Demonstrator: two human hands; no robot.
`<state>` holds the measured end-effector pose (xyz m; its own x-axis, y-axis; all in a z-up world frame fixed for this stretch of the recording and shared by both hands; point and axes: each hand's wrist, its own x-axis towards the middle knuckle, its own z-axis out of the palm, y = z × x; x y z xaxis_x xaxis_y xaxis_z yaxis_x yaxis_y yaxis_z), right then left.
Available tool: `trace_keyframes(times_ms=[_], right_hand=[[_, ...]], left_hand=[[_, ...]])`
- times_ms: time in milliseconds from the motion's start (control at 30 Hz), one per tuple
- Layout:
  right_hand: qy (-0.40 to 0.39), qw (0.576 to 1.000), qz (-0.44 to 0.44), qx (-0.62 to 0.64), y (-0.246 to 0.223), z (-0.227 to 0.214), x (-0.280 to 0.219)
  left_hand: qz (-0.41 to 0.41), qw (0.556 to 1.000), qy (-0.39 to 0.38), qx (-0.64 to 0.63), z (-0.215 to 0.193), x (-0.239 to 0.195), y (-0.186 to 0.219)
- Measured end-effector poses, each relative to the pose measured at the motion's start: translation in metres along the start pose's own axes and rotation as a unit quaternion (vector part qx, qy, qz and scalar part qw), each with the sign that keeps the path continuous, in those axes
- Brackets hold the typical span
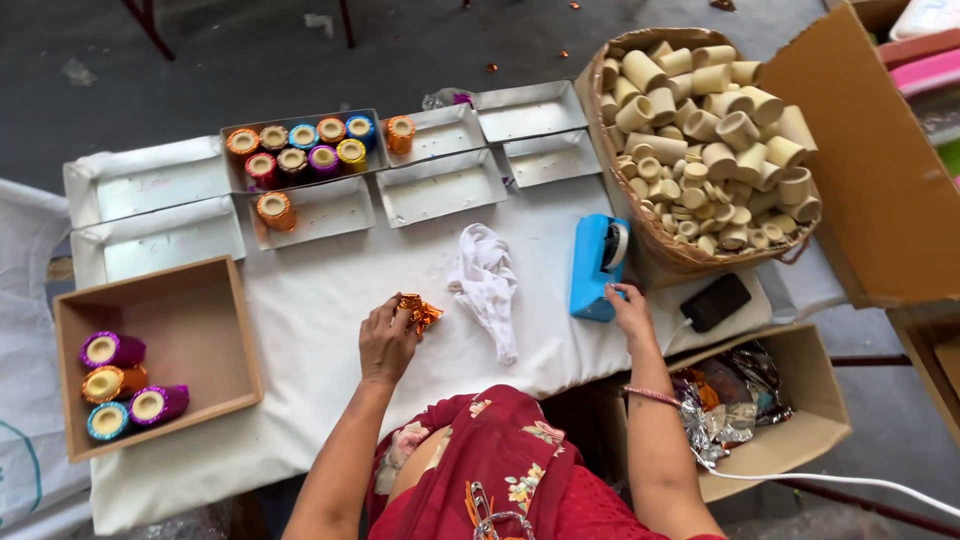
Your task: Wrapping small clay pots in foil and cloth for packaging.
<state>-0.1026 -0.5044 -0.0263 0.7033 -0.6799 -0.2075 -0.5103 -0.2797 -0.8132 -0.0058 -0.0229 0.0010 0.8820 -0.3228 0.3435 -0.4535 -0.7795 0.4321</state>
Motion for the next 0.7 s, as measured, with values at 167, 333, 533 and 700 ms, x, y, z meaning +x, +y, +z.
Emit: trace_keyframes(times_ms=[167,333,533,700], right_hand=[[-0.057,0.978,0.167,0.11,-0.01,-0.003,0.011],[-0.07,0.946,0.176,0.264,-0.023,-0.02,0.006],[-0.051,0.938,0.122,0.321,0.01,-0.014,-0.01],[-0.025,0.93,0.144,0.336,0.029,-0.001,-0.029]], left_hand=[[-0.006,1.0,0.002,0.006,0.016,-0.003,-0.011],[-0.013,1.0,-0.023,-0.011,0.017,-0.001,-0.018],[-0.026,0.999,-0.036,0.006,0.01,0.005,-0.018],[-0.041,0.998,-0.048,0.01,0.007,0.006,-0.013]])
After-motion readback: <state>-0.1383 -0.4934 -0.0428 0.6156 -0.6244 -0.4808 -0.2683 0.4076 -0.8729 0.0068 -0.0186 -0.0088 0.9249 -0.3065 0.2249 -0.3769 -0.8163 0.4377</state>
